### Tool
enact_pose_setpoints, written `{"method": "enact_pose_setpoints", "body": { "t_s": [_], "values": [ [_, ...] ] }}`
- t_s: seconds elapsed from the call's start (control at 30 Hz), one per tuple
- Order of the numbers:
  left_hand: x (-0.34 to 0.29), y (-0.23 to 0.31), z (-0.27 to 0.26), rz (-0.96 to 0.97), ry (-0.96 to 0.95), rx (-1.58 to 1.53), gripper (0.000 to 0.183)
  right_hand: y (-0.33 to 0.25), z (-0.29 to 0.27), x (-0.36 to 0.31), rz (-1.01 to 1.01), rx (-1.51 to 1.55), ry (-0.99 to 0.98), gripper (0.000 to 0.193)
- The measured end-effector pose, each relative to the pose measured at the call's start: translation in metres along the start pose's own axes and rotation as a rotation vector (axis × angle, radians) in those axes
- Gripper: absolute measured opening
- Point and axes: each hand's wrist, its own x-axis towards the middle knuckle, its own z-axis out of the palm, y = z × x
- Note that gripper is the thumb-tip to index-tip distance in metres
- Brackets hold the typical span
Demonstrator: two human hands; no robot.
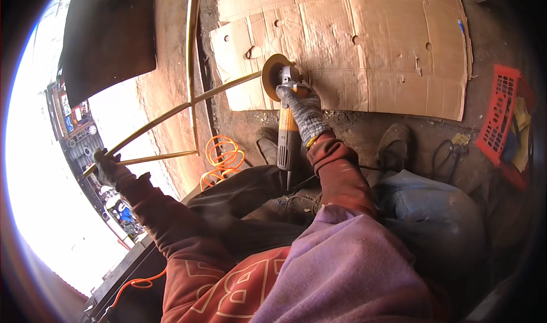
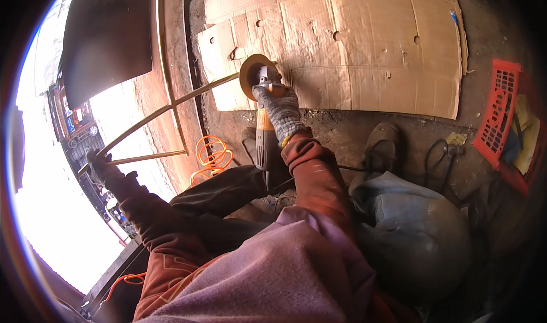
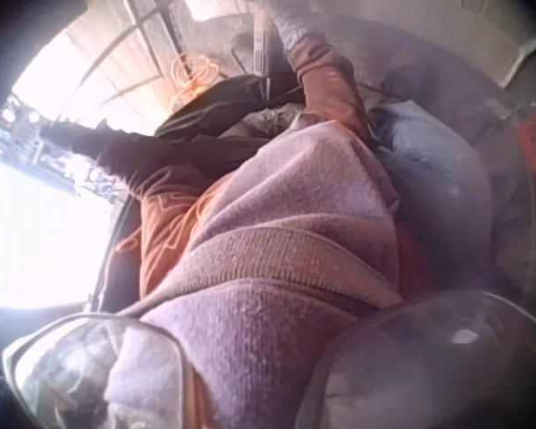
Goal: The person sands long metal pipes using a power sander while sitting on the floor, holding and rotating the pipes by hand.
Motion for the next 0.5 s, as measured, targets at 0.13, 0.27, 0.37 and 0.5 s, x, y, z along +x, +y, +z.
{"method": "enact_pose_setpoints", "body": {
  "t_s": [0.13, 0.27, 0.37, 0.5],
  "values": [
    [0.005, -0.006, -0.003, 0.004, 0.074, 0.076, 0.036, -0.001, 0.001, 0.000, 0.124, -0.043, -0.041, 0.031],
    [-0.006, 0.008, 0.005, 0.007, 0.061, 0.044, 0.036, 0.018, 0.017, -0.019, 0.096, -0.099, -0.215, 0.049],
    [-0.011, 0.012, 0.005, 0.039, 0.082, 0.022, 0.037, 0.011, 0.011, -0.012, 0.068, -0.045, -0.118, 0.036],
    [-0.007, 0.010, 0.003, -0.002, 0.060, 0.021, 0.038, 0.006, -0.009, 0.013, 0.043, 0.003, -0.019, 0.028]
  ]
}}
